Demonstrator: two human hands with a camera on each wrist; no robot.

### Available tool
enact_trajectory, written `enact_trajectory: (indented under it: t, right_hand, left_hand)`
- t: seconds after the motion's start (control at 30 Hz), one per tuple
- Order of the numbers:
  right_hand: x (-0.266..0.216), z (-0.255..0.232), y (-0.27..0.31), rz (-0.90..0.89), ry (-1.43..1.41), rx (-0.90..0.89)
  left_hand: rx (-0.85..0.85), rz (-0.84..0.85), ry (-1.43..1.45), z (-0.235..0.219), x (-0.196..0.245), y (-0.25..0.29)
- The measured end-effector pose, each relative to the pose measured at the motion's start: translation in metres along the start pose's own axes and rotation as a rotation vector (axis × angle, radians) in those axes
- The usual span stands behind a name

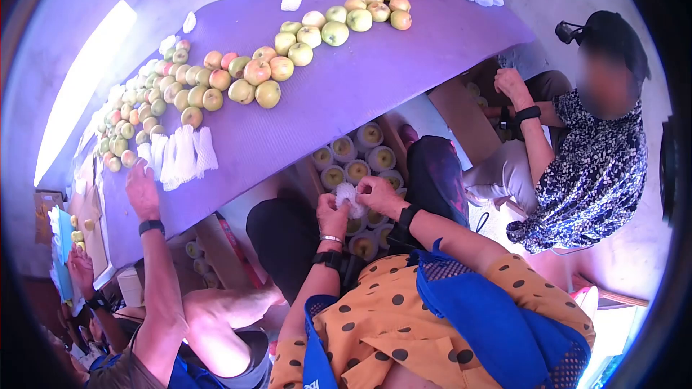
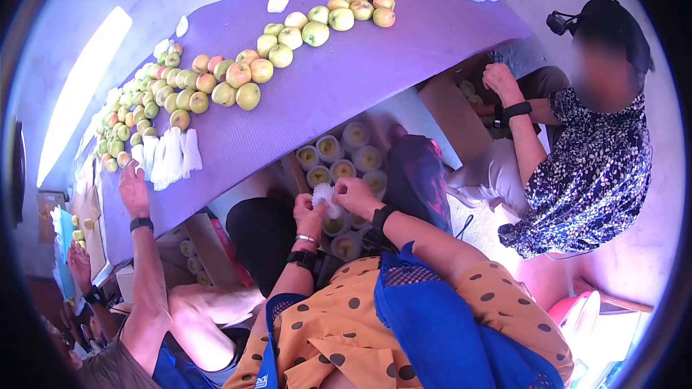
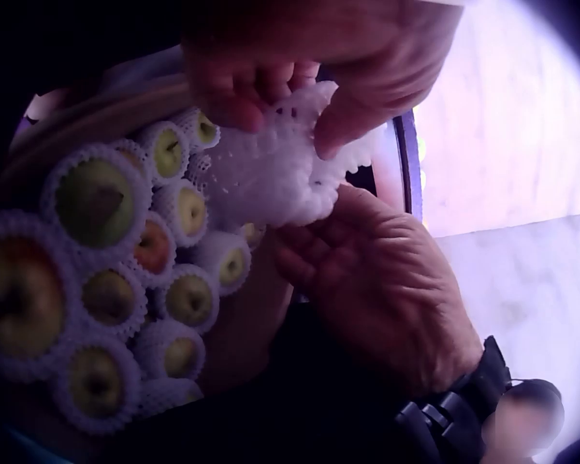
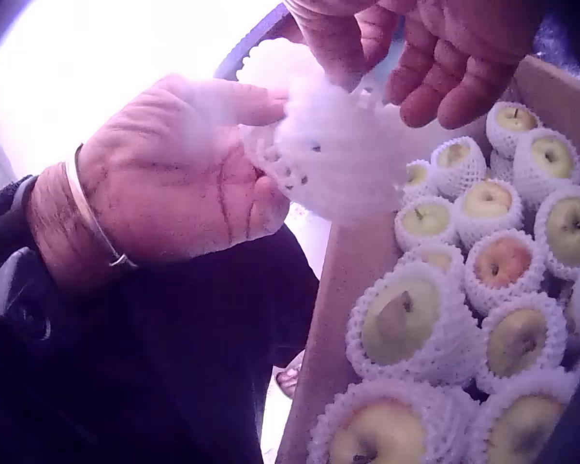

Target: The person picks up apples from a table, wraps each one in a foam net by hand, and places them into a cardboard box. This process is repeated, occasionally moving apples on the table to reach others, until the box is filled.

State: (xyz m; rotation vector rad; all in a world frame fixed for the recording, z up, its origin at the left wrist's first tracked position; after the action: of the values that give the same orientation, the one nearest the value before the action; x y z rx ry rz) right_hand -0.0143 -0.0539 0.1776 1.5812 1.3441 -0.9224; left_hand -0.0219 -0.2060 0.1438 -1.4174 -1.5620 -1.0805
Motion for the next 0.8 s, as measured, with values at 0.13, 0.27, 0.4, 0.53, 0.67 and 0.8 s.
enact_trajectory:
  t: [0.13,0.27,0.4,0.53,0.67,0.8]
  right_hand:
    - [0.009,0.003,-0.006,0.033,-0.023,-0.062]
    - [0.006,0.004,-0.006,0.313,-0.546,-0.172]
    - [-0.005,0.005,-0.002,0.316,-0.529,-0.353]
    - [0.001,0.008,-0.005,0.239,-0.43,-0.443]
    - [0.006,0.008,-0.008,0.214,-0.428,-0.342]
    - [0.022,0.004,-0.018,0.108,-0.251,-0.029]
  left_hand:
    - [-0.179,-0.214,0.425,0.002,0.02,0.007]
    - [-0.244,-0.283,0.413,0.0,0.017,0.005]
    - [-0.189,-0.378,0.492,-0.002,0.022,0.006]
    - [-0.188,-0.335,0.355,-0.001,0.013,0.002]
    - [-0.174,-0.317,0.374,-0.002,0.018,0.002]
    - [-0.235,-0.393,0.704,-0.002,0.018,0.002]
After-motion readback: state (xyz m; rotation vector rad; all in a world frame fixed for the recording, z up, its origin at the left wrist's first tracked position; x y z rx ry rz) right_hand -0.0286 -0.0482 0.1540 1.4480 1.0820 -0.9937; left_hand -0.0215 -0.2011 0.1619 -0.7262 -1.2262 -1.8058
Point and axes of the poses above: each hand's wrist, its own y-axis away from the middle knuckle, its own z-axis out of the palm, x = y × z, the point moved 3 cm from there along -y, towards the middle knuckle, and after that the axes turned 1 degree about -x, right-handed, at the moved point
